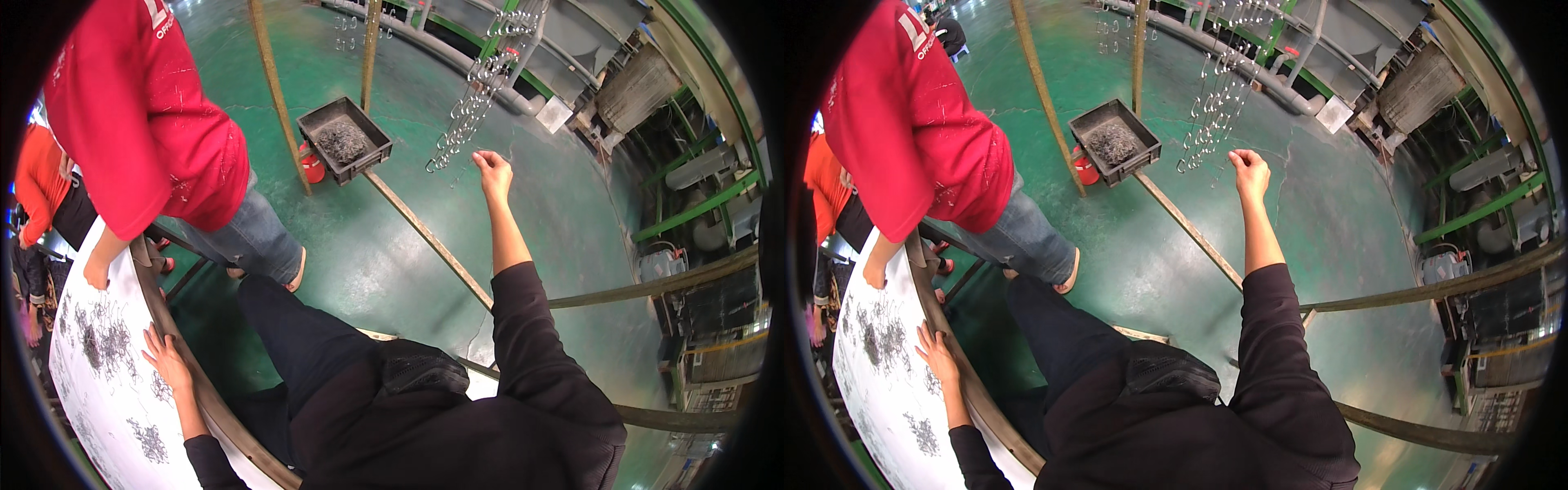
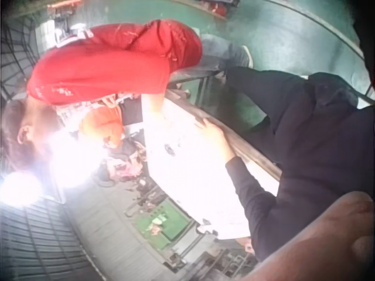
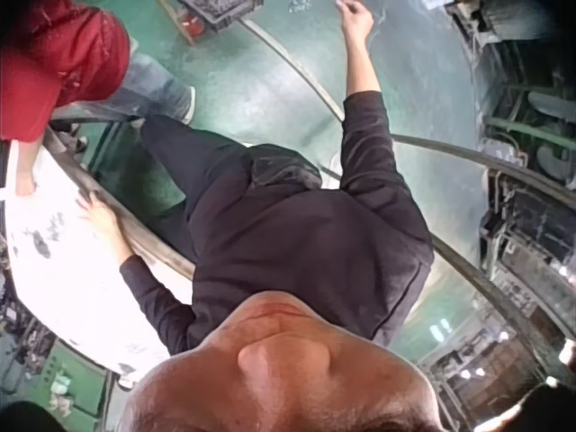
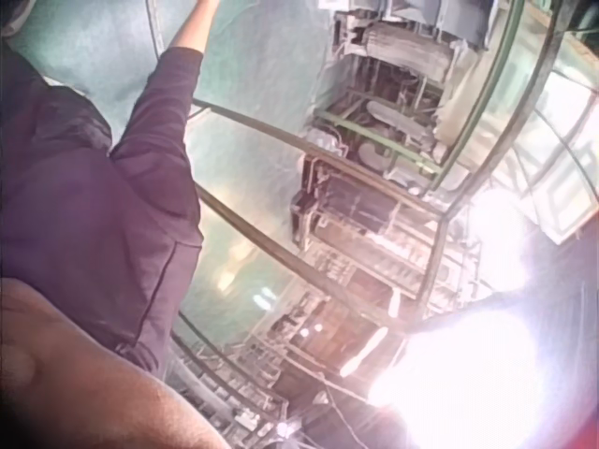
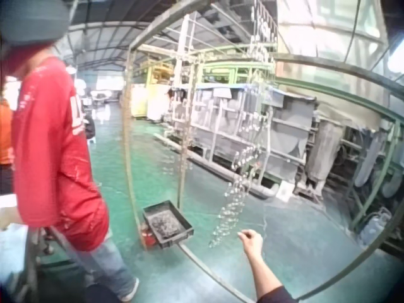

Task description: The person sorts through a pile of metal hooks on a table, untangles them, and then hangs them onto a vertical metal rack.

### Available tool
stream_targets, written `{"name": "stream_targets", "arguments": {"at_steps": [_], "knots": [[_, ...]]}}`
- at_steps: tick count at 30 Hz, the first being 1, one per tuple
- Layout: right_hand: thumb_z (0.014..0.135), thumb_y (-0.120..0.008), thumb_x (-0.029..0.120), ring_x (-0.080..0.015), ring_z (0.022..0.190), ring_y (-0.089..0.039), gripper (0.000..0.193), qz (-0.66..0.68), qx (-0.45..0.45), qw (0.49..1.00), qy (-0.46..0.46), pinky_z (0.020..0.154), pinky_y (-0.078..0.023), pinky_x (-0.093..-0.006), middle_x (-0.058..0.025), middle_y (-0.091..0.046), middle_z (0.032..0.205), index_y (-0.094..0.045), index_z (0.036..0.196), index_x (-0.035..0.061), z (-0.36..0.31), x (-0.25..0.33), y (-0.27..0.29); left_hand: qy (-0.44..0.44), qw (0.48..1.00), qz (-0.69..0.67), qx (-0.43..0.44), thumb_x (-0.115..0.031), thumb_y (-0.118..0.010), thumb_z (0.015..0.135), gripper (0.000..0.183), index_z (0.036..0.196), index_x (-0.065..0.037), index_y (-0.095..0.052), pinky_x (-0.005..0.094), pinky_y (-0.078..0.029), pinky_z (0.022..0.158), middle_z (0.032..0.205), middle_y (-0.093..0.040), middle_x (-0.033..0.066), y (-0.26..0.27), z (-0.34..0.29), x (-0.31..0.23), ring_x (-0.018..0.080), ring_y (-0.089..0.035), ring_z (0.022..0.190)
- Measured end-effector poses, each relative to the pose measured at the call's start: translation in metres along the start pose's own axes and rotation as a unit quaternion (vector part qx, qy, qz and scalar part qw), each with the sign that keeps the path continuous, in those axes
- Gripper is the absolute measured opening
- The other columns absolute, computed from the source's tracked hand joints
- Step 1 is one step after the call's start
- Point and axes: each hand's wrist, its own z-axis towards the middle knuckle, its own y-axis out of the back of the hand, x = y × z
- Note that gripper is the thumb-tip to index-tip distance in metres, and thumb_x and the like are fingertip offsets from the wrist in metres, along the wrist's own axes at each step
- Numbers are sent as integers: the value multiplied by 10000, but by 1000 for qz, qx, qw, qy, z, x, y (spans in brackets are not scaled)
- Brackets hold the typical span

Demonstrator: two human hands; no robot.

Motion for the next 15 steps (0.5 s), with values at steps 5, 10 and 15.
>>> {"name": "stream_targets", "arguments": {"at_steps": [5,10,15], "knots": [[769,-735,216,-117,739,-640,225,19,12,1000,19,705,-493,-262,-62,-696,798,-697,894,32,-9,1,22,2,1000,-10,1,132,-583,634,376,946,-75,-550,590,-155,1087,1479,-247,91,0,1,-4,303,-161,1394],[779,-730,190,-93,713,-611,200,37,50,996,58,693,-483,-245,-36,-677,768,-692,877,20,-43,38,36,-9,999,-21,-38,104,-539,697,310,952,-71,-554,593,-142,1087,1467,-280,100,-15,6,4,311,-177,1390],[807,-703,159,-71,761,-561,152,111,153,976,103,705,-455,-226,-10,-640,806,-674,842,14,-106,128,24,45,998,-41,16,3,-501,797,216,986,-69,-579,580,-160,1083,1453,-324,96,-8,1,12,326,-231,1372]]}}
